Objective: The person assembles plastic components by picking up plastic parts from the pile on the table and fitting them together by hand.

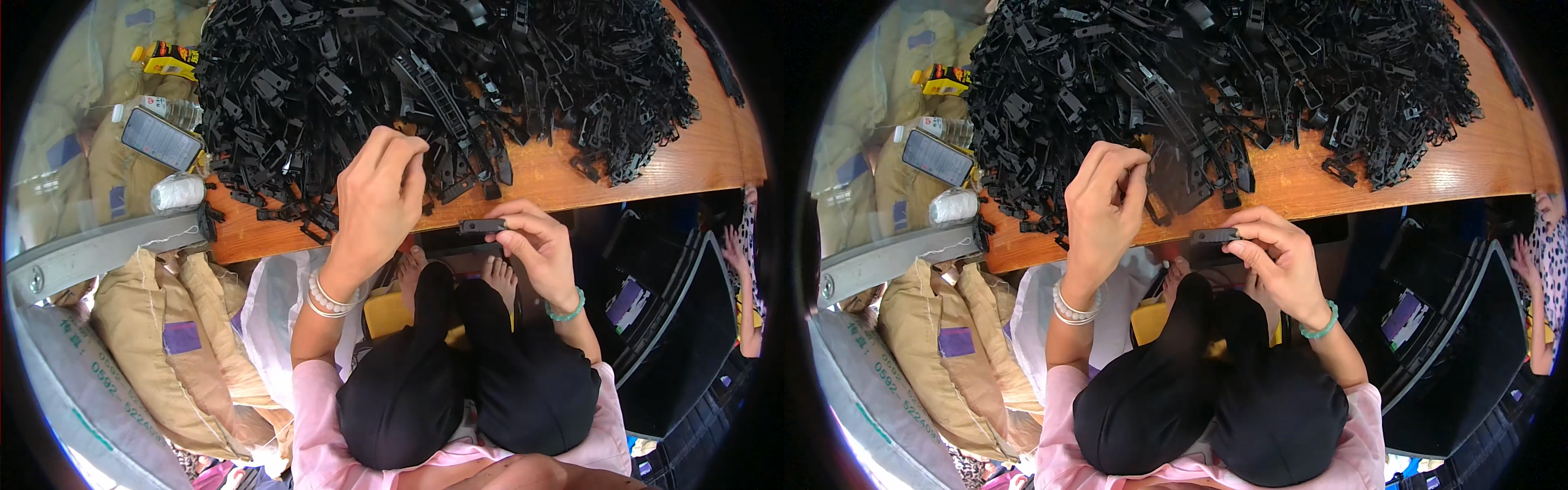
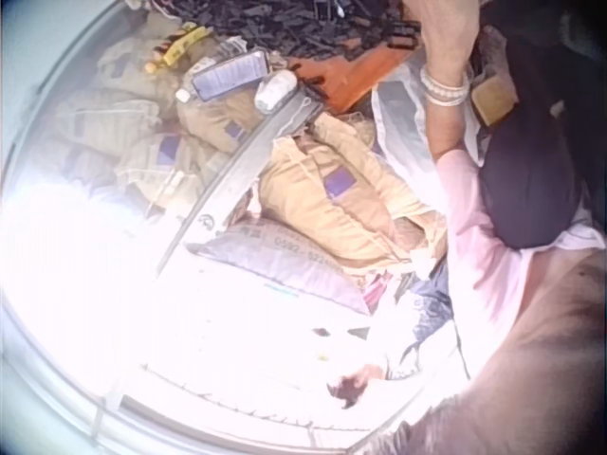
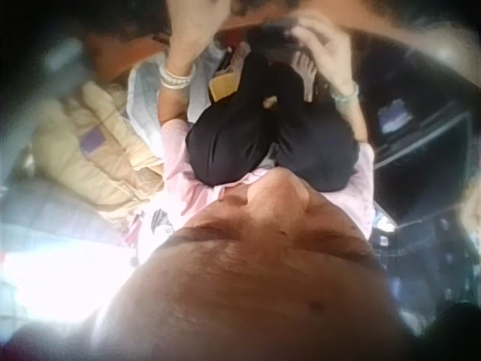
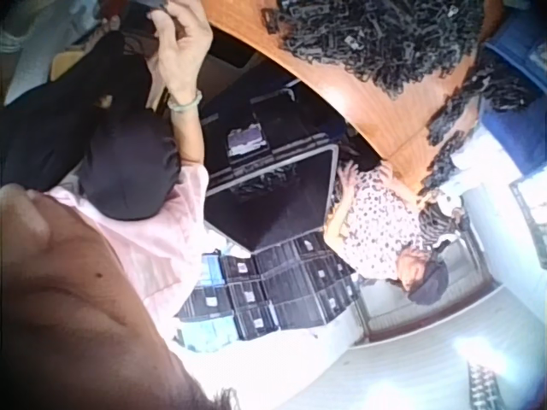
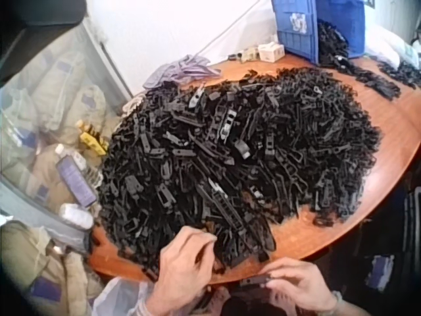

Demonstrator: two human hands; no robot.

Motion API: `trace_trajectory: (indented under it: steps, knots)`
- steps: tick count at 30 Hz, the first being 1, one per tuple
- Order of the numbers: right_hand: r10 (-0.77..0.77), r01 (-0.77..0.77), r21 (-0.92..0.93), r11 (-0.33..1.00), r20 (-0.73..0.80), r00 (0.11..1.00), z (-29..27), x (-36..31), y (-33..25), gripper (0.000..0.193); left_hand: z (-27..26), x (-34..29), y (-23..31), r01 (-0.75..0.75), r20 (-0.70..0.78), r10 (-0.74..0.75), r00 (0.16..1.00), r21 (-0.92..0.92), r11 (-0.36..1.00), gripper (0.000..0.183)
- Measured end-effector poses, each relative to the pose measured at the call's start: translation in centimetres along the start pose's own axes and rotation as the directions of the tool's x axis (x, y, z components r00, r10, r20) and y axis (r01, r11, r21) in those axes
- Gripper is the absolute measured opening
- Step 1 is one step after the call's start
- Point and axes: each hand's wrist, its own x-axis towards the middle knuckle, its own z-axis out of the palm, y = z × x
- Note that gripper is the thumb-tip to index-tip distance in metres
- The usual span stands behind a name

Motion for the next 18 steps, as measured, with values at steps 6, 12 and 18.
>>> trace_trajectory:
  steps: [6,12,18]
  knots:
    - [-0.006,0.006,-0.003,1.0,-0.025,1.0,-1.2,0.2,0.7,0.011,1.3,1.9,-0.5,-0.252,-0.055,0.261,0.964,0.136,0.958,0.018]
    - [0.0,0.008,0.089,0.996,-0.085,0.996,-1.8,0.2,0.8,0.009,1.1,4.9,0.2,-0.352,-0.03,0.368,0.93,0.23,0.908,0.017]
    - [0.007,0.003,0.128,0.992,-0.078,0.997,-1.8,0.4,0.8,0.009,5.2,6.6,2.5,-0.61,0.238,0.567,0.788,0.177,0.773,0.011]
